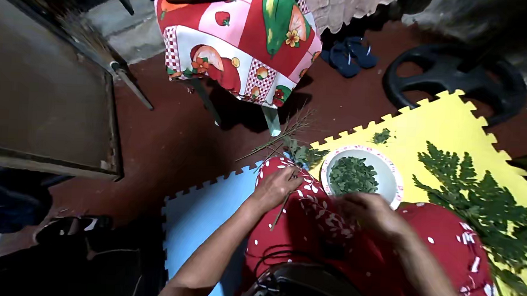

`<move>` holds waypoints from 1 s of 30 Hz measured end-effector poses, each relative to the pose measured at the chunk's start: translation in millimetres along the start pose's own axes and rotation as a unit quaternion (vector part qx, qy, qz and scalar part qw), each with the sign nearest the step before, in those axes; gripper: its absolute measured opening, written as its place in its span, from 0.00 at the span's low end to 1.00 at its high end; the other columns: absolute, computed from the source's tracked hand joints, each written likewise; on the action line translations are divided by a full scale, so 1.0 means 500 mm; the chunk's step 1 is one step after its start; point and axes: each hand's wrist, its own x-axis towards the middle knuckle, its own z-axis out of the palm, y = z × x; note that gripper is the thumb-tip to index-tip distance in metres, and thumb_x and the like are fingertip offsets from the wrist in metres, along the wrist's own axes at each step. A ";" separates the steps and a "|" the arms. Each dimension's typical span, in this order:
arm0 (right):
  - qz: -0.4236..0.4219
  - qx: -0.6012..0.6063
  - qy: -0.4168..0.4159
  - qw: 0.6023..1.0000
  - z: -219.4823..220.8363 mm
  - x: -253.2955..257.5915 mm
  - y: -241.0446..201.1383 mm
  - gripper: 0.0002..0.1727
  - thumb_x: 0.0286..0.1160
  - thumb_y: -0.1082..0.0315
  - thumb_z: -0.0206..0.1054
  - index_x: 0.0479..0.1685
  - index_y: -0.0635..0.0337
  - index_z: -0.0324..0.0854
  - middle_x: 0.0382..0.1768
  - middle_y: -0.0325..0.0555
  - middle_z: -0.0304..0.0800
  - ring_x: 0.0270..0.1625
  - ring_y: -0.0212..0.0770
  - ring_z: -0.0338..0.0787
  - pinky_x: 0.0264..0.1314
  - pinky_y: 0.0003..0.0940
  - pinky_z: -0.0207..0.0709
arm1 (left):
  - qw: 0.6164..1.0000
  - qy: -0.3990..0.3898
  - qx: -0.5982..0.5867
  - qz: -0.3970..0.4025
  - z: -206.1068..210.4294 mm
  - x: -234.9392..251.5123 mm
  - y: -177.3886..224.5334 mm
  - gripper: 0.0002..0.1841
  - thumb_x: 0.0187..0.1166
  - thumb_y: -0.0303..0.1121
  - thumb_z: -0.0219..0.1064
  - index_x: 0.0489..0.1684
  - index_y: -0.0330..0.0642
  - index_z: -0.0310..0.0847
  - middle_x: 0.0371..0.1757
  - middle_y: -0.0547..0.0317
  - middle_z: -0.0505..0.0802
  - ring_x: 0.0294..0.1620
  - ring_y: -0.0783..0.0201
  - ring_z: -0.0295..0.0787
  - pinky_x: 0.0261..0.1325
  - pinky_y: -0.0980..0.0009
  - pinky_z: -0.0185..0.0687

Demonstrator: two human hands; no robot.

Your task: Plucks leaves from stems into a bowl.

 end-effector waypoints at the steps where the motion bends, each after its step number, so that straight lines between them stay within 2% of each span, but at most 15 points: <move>1: 0.035 0.054 -0.013 0.998 0.029 0.035 0.029 0.15 0.86 0.73 0.57 0.59 0.74 0.84 0.46 0.53 0.91 0.42 0.37 0.90 0.52 0.37 0.85 | 0.999 0.024 0.016 0.024 0.006 -0.009 0.006 0.12 0.79 0.19 0.62 0.51 0.29 0.91 0.53 0.31 0.91 0.53 0.39 0.93 0.59 0.52 0.88; 5: 0.084 0.298 0.040 0.950 0.106 0.098 0.045 0.18 0.89 0.68 0.53 0.66 0.70 0.78 0.40 0.39 0.89 0.36 0.29 0.88 0.43 0.28 0.86 | 0.994 0.072 0.037 0.077 0.023 -0.011 0.024 0.11 0.74 0.18 0.66 0.48 0.29 0.92 0.45 0.35 0.93 0.46 0.43 0.95 0.53 0.57 0.90; 7: 0.070 0.347 0.090 0.931 0.117 0.114 0.034 0.15 0.88 0.68 0.54 0.58 0.70 0.80 0.32 0.34 0.87 0.30 0.26 0.86 0.38 0.24 0.84 | 0.991 0.081 0.044 0.094 0.035 -0.007 0.021 0.09 0.74 0.18 0.66 0.46 0.29 0.91 0.43 0.37 0.93 0.43 0.45 0.94 0.51 0.58 0.91; 11: 0.103 0.379 0.158 0.906 0.112 0.142 0.028 0.04 0.84 0.78 0.57 0.44 0.68 0.77 0.24 0.35 0.82 0.20 0.25 0.79 0.26 0.19 0.77 | 0.990 0.093 0.024 0.101 0.054 0.000 0.019 0.09 0.76 0.20 0.66 0.47 0.30 0.91 0.45 0.37 0.93 0.45 0.45 0.94 0.52 0.59 0.90; 13: 0.080 0.369 0.177 0.909 0.104 0.149 0.038 0.04 0.81 0.80 0.57 0.44 0.70 0.77 0.26 0.36 0.85 0.21 0.25 0.82 0.27 0.21 0.79 | 0.993 0.098 -0.065 0.012 0.055 0.008 0.029 0.12 0.75 0.15 0.63 0.50 0.26 0.90 0.49 0.34 0.93 0.51 0.45 0.94 0.59 0.58 0.89; 14: 0.049 0.363 0.189 0.911 0.101 0.152 0.045 0.05 0.79 0.82 0.57 0.45 0.71 0.77 0.26 0.36 0.86 0.22 0.25 0.84 0.29 0.21 0.82 | 0.981 0.108 -0.143 -0.071 0.050 0.016 0.039 0.14 0.76 0.13 0.57 0.52 0.21 0.88 0.53 0.34 0.93 0.55 0.49 0.94 0.63 0.60 0.87; 15: 0.019 0.355 0.198 0.913 0.100 0.154 0.054 0.06 0.77 0.83 0.57 0.47 0.72 0.77 0.27 0.36 0.87 0.24 0.26 0.86 0.32 0.22 0.84 | 0.950 0.113 -0.237 -0.170 0.045 0.028 0.049 0.16 0.81 0.15 0.52 0.57 0.17 0.83 0.54 0.37 0.93 0.53 0.58 0.93 0.62 0.67 0.87; 17: -0.037 0.333 0.218 0.917 0.100 0.157 0.069 0.09 0.71 0.85 0.60 0.49 0.73 0.78 0.27 0.34 0.90 0.26 0.24 0.88 0.35 0.23 0.86 | 0.831 0.080 -0.422 -0.354 0.027 0.061 0.067 0.16 0.91 0.24 0.49 0.68 0.22 0.73 0.49 0.52 0.89 0.42 0.70 0.91 0.49 0.73 0.88; 19: -0.071 0.302 0.229 0.923 0.101 0.157 0.079 0.11 0.64 0.87 0.63 0.46 0.73 0.79 0.30 0.32 0.91 0.31 0.20 0.88 0.41 0.20 0.86 | 0.769 0.041 -0.492 -0.406 0.031 0.083 0.072 0.11 0.90 0.27 0.55 0.57 0.29 0.78 0.35 0.64 0.89 0.28 0.78 0.82 0.33 0.79 0.79; 20: -0.060 0.284 0.237 0.927 0.100 0.153 0.075 0.12 0.62 0.87 0.65 0.46 0.74 0.79 0.33 0.33 0.91 0.34 0.19 0.88 0.43 0.19 0.86 | 0.767 0.031 -0.496 -0.406 0.036 0.089 0.074 0.07 0.87 0.24 0.57 0.50 0.31 0.81 0.31 0.67 0.89 0.24 0.80 0.78 0.28 0.82 0.74; 22: 0.038 0.210 0.235 0.948 0.086 0.132 0.038 0.15 0.70 0.82 0.68 0.55 0.80 0.78 0.42 0.46 0.89 0.44 0.22 0.87 0.54 0.19 0.82 | 0.786 0.028 -0.468 -0.403 0.041 0.100 0.075 0.05 0.83 0.20 0.61 0.44 0.30 0.82 0.28 0.67 0.89 0.23 0.80 0.79 0.30 0.82 0.75; 24: 0.096 0.150 0.220 0.959 0.071 0.117 0.018 0.18 0.76 0.76 0.68 0.61 0.80 0.78 0.52 0.55 0.89 0.54 0.28 0.86 0.64 0.24 0.77 | 0.814 0.033 -0.424 -0.397 0.046 0.106 0.076 0.06 0.82 0.21 0.62 0.46 0.27 0.83 0.31 0.63 0.88 0.26 0.77 0.82 0.34 0.78 0.81; 25: 0.080 0.145 0.222 0.961 0.069 0.113 0.023 0.17 0.77 0.75 0.67 0.59 0.80 0.80 0.51 0.55 0.89 0.54 0.29 0.86 0.64 0.24 0.77 | 0.826 0.033 -0.401 -0.394 0.048 0.109 0.080 0.07 0.83 0.22 0.62 0.48 0.27 0.83 0.32 0.61 0.88 0.26 0.75 0.83 0.35 0.77 0.82; 28: 0.000 0.223 0.237 0.946 0.065 0.126 0.052 0.06 0.79 0.73 0.65 0.38 0.66 0.85 0.27 0.32 0.87 0.32 0.20 0.84 0.43 0.18 0.81 | 0.849 0.051 -0.362 -0.381 0.049 0.111 0.090 0.08 0.86 0.23 0.58 0.51 0.26 0.80 0.29 0.62 0.86 0.24 0.75 0.82 0.33 0.76 0.84; 30: 0.004 0.276 0.226 0.934 0.055 0.132 0.059 0.08 0.79 0.74 0.64 0.32 0.62 0.85 0.21 0.28 0.85 0.26 0.21 0.83 0.37 0.19 0.80 | 0.857 0.068 -0.352 -0.370 0.052 0.109 0.092 0.08 0.87 0.23 0.56 0.50 0.26 0.79 0.25 0.64 0.84 0.22 0.76 0.82 0.32 0.76 0.84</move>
